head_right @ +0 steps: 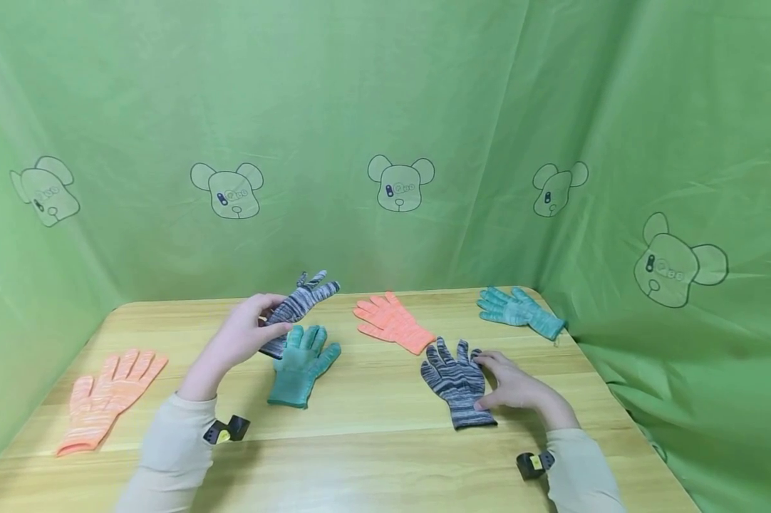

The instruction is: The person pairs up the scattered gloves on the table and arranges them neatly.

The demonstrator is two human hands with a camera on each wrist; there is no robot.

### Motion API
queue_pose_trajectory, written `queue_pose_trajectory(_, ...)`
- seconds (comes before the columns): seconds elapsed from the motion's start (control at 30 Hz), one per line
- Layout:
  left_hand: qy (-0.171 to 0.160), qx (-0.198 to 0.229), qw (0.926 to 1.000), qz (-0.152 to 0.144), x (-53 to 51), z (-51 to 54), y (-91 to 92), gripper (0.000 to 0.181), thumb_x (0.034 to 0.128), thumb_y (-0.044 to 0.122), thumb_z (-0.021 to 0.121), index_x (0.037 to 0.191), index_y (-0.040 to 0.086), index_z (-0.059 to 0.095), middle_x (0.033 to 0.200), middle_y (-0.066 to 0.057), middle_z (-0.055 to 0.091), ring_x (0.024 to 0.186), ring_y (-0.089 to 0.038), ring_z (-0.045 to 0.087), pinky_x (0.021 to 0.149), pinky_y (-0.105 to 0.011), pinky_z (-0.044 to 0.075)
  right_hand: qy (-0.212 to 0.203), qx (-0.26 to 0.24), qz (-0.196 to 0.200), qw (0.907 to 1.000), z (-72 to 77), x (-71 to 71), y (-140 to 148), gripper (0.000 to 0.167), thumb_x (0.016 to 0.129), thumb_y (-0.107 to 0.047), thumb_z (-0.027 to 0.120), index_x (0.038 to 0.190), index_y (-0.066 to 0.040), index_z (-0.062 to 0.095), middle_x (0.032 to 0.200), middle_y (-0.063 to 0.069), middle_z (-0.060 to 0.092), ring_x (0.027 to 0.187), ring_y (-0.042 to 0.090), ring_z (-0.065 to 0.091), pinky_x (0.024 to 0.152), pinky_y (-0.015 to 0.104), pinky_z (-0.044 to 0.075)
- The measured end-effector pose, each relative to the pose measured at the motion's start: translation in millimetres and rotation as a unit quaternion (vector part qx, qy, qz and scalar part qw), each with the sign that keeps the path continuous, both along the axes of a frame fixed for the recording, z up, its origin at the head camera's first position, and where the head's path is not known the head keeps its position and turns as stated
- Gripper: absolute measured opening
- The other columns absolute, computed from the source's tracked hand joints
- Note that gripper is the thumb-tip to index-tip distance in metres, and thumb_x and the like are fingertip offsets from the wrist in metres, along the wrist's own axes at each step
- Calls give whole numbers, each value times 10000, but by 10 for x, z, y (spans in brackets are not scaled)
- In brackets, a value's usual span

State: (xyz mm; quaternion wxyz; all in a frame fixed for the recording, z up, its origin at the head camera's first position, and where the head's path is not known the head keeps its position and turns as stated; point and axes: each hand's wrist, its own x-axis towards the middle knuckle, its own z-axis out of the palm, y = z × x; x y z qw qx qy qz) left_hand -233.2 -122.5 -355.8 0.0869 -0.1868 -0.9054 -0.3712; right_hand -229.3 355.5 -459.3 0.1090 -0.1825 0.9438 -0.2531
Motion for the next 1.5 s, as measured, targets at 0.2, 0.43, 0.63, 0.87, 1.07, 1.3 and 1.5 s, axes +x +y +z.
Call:
queue_pose_trajectory(0.2,1,17,10000,-86,6,24,127,423,868,163,715,1259,32,622,1053,-128,655,911,-221,582,746,-340,490,16,19,4,10000,-8,1,5,963,704,-353,826,1426,89,367,1490,378,249,1337,600,253,1059,736,257)
queue_pose_trajectory(0.43,-102,69,9998,-171,16,47,256,437,871,163,714,1278,40,614,1062,-119,653,912,-209,575,743,-321,488,-14,9,22,10000,16,9,-1,968,705,-353,823,1425,99,361,1487,389,242,1332,608,248,1056,741,253)
queue_pose_trajectory(0.63,-153,161,9994,-258,2,43,362,444,872,168,715,1289,52,612,1055,-106,655,903,-196,575,733,-305,490,-30,-8,22,10000,27,11,-3,969,706,-346,825,1424,105,358,1486,396,234,1330,613,241,1054,746,248)
queue_pose_trajectory(0.87,-184,339,9986,-352,-31,15,505,434,872,163,715,1286,72,622,1094,-89,664,911,-176,575,751,-307,498,-6,22,8,10000,11,-7,3,973,704,-355,824,1426,101,358,1489,392,235,1335,608,240,1056,745,246)
queue_pose_trajectory(1.07,-204,437,9980,-403,-32,7,624,423,866,153,719,1273,75,631,1124,-91,665,926,-176,580,792,-320,503,-7,15,38,10000,-2,-10,1,964,707,-352,823,1424,100,363,1487,388,241,1332,607,247,1055,743,252)
queue_pose_trajectory(1.3,-258,506,9973,-467,-20,26,735,402,874,169,715,1261,90,639,1107,-70,661,927,-176,577,760,-296,498,19,-1,46,10000,7,0,-11,960,705,-342,825,1421,102,365,1481,392,247,1329,605,252,1058,736,259)
queue_pose_trajectory(1.5,-310,552,9965,-546,-40,14,820,383,876,165,713,1245,89,645,1108,-75,661,931,-180,591,751,-290,516,45,10,77,10000,19,14,-23,948,703,-326,830,1416,100,374,1480,391,250,1330,603,252,1057,735,260)
